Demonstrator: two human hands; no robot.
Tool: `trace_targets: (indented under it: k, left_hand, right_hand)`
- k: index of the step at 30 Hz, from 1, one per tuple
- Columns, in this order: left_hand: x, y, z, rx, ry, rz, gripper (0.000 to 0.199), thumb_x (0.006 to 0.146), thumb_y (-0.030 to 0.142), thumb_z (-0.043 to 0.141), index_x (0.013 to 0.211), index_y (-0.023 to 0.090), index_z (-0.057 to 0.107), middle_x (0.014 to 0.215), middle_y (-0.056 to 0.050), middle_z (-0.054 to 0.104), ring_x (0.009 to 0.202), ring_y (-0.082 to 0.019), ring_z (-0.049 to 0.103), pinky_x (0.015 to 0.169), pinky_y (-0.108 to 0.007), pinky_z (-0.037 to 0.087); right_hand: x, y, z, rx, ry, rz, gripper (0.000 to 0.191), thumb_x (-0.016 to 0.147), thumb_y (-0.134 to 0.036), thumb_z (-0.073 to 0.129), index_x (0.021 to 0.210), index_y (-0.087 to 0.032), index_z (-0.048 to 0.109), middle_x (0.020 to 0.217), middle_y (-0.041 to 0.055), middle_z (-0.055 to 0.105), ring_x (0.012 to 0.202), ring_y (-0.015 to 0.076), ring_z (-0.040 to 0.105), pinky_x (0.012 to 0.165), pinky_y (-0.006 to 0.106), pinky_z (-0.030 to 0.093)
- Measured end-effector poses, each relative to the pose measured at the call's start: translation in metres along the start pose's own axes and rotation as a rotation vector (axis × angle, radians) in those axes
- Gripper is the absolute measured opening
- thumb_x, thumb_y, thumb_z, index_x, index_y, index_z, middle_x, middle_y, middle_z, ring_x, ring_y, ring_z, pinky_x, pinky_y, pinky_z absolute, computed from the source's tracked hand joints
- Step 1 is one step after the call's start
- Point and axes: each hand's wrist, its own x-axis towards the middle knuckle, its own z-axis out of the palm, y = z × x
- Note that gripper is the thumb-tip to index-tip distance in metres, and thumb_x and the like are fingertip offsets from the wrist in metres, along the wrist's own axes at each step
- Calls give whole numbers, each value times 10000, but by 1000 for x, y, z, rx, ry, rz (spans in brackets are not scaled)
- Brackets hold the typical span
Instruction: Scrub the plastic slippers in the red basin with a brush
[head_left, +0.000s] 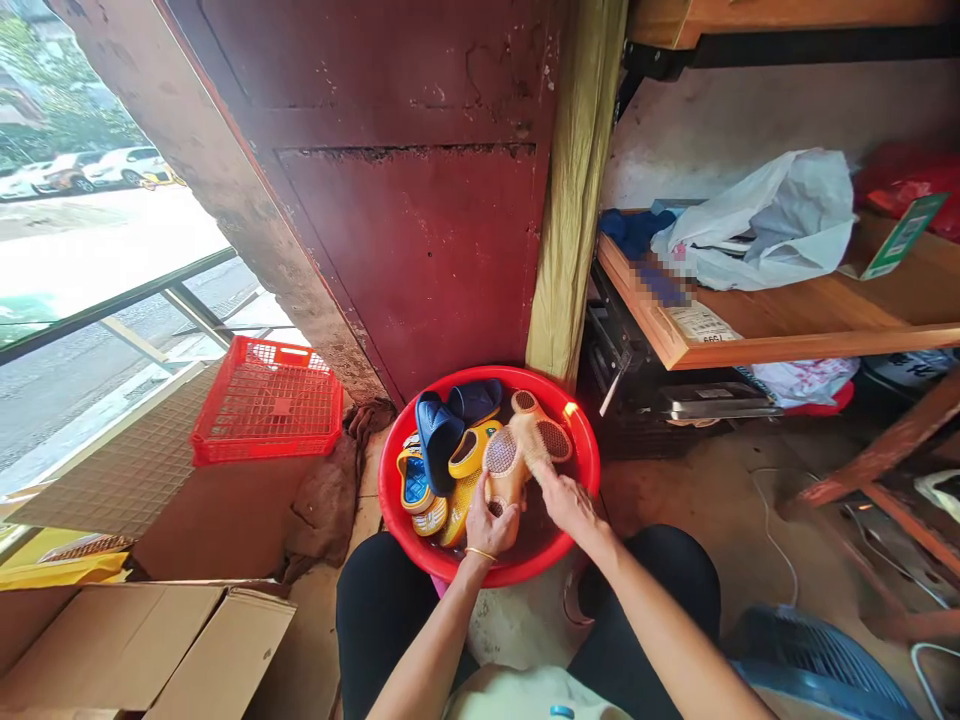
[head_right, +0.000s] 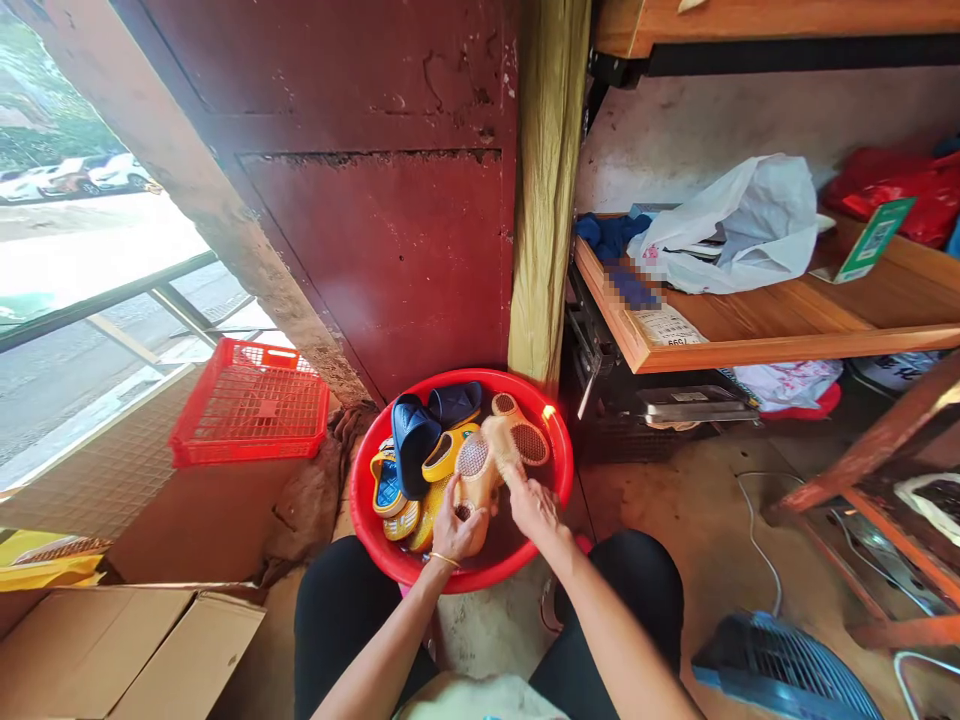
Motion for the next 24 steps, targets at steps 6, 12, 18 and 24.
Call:
trace_targets:
  k: [6,12,18,24]
  left_hand:
    - [6,1,-1,-647,-68,-358,757,679,384,771,1366,135,574,1265,-147,681,1159,-364,634,973,-448,517]
    - [15,2,-13,-1066,-149,-671,540,736,390,720,1200,120,658,1037,-126,752,963,-294,709,911,-414,537]
    - [18,9,-17,-1226,-202,-780,492,821,447,619,1141,76,667,916,-140,757,824,-275,723,849,-412,555]
    - [4,16,-4,-1062,-384,-735,545,787,374,676,1258,110,609,992,-125,751,843,-270,719,851,-401,553]
  right_hand:
    - [9,-11,3,224,44,-188,533,987,-237,405,1517,-217,458,1203,121,736,1051,218,713,937,316,534]
    - [-63,-6,34,395,-22,-229,565,954,-212,426,1516,-248,466,1300,87,696,1121,215,692,992,327,525]
    - [-95,6,6,547,-311,-200,480,949,-304,489,1420,-342,577,1118,28,773,979,214,734,877,289,539]
    - [-11,-15,-2,603,-276,85,410,983,-300,378,1252,-172,660,699,17,709,483,125,600,563,229,487]
